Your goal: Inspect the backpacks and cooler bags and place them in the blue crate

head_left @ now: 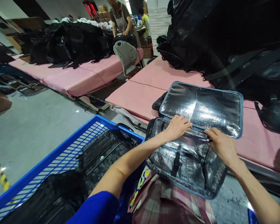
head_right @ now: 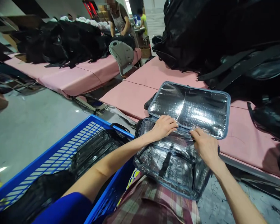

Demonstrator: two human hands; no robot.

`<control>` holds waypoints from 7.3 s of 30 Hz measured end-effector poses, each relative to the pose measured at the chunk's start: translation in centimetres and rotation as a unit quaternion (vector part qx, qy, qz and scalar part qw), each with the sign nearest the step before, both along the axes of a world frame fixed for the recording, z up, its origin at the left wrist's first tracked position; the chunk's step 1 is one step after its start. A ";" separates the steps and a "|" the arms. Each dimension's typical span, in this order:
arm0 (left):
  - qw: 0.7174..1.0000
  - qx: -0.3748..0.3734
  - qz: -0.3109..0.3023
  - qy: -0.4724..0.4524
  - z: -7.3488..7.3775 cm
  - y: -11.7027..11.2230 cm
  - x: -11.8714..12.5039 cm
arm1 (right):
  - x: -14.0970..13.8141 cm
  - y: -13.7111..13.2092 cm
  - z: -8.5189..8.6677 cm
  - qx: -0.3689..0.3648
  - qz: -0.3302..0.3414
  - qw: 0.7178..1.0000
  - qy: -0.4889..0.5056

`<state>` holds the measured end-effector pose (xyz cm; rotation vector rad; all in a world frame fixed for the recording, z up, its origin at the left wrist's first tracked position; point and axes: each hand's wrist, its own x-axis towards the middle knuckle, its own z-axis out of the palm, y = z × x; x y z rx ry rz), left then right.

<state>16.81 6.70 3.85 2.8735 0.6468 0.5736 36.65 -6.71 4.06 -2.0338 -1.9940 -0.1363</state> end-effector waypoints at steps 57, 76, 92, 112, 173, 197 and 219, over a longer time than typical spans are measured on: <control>0.934 -0.307 -0.014 0.180 1.7 4.5 3.2 | 1.4 5.4 1.1 0.136 0.231 0.940 -0.210; 0.975 0.153 0.089 -0.136 -5.0 -3.6 3.2 | 2.7 2.3 2.5 0.142 0.189 0.929 -0.286; 0.996 -0.036 0.055 -0.063 -0.9 -2.8 0.2 | 1.7 1.8 2.6 0.156 0.200 0.930 -0.265; 0.938 -0.320 0.046 0.128 2.7 6.7 -1.1 | -1.0 5.2 1.3 0.193 0.212 0.943 -0.167; 0.901 -0.221 0.313 -0.201 -2.7 -2.1 -2.4 | -4.6 7.8 1.9 0.240 0.275 0.883 -0.295; 0.991 0.117 0.070 0.004 -1.0 0.6 -7.0 | -4.0 5.7 -1.8 0.151 0.172 0.971 -0.068; 0.976 0.143 0.039 0.156 0.7 1.6 -5.0 | -5.2 6.7 -2.0 0.120 0.096 0.988 0.033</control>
